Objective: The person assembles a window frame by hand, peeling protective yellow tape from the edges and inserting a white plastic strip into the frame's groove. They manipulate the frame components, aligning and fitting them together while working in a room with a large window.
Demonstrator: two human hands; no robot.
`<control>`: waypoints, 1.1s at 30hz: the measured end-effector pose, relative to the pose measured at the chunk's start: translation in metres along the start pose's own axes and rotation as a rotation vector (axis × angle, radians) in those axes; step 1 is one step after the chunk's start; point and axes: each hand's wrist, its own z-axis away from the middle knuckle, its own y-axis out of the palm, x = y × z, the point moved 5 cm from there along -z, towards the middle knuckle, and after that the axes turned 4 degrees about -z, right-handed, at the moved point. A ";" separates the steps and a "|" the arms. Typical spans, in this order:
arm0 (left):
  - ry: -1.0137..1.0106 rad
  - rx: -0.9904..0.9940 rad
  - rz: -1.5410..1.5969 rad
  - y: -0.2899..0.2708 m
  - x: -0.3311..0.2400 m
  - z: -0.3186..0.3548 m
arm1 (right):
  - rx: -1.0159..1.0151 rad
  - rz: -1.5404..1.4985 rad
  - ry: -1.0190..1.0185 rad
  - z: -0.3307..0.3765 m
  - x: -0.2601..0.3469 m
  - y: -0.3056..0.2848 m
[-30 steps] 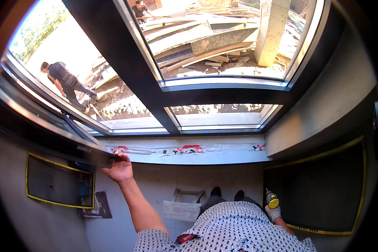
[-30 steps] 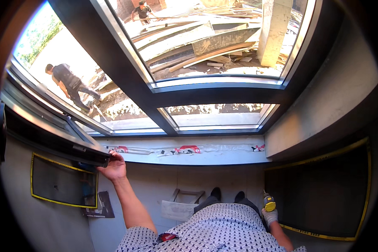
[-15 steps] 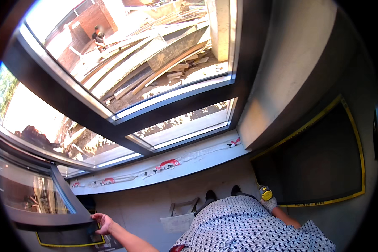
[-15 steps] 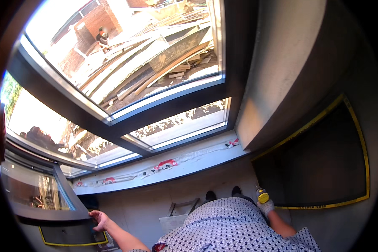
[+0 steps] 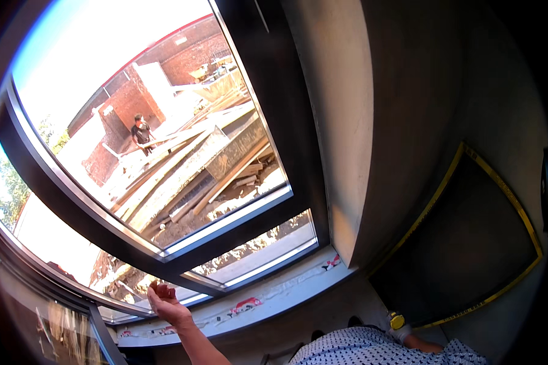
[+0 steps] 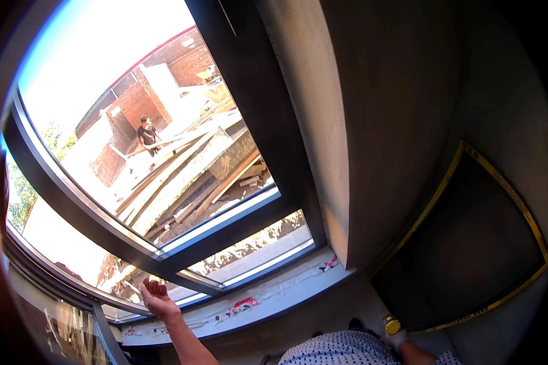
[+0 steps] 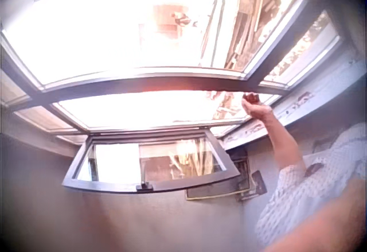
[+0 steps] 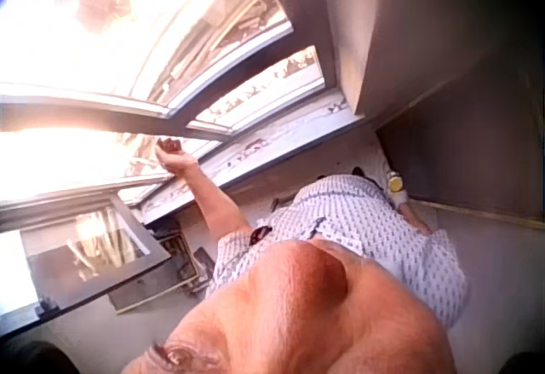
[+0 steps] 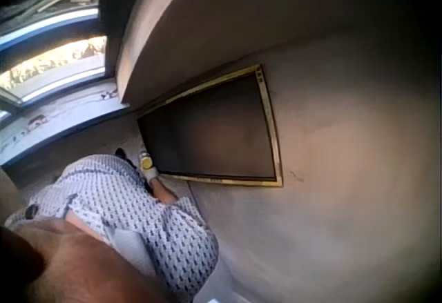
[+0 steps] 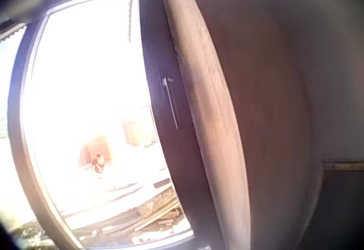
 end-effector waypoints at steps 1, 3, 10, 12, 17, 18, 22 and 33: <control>0.055 0.083 -0.036 0.047 -0.011 0.009 | 0.026 0.070 0.033 -0.010 -0.012 0.005; 0.188 0.301 -0.092 0.141 -0.041 0.027 | 0.080 0.159 0.085 -0.024 -0.034 0.013; 0.556 0.923 -0.155 0.368 -0.151 0.092 | 0.125 0.164 0.023 -0.053 0.041 -0.004; 0.577 1.006 -0.117 0.429 -0.159 0.116 | 0.097 0.151 0.031 -0.064 0.048 -0.020; 0.617 1.035 -0.262 0.526 -0.186 0.140 | 0.126 0.141 -0.018 -0.084 0.085 -0.019; 0.638 0.989 -0.303 0.541 -0.187 0.147 | 0.127 0.140 -0.019 -0.087 0.087 -0.021; 0.510 1.015 -0.124 0.577 -0.185 0.161 | 0.123 0.134 -0.027 -0.096 0.085 -0.025; 1.472 0.838 -1.132 0.564 -0.276 0.116 | 0.123 0.133 -0.050 -0.092 0.037 -0.017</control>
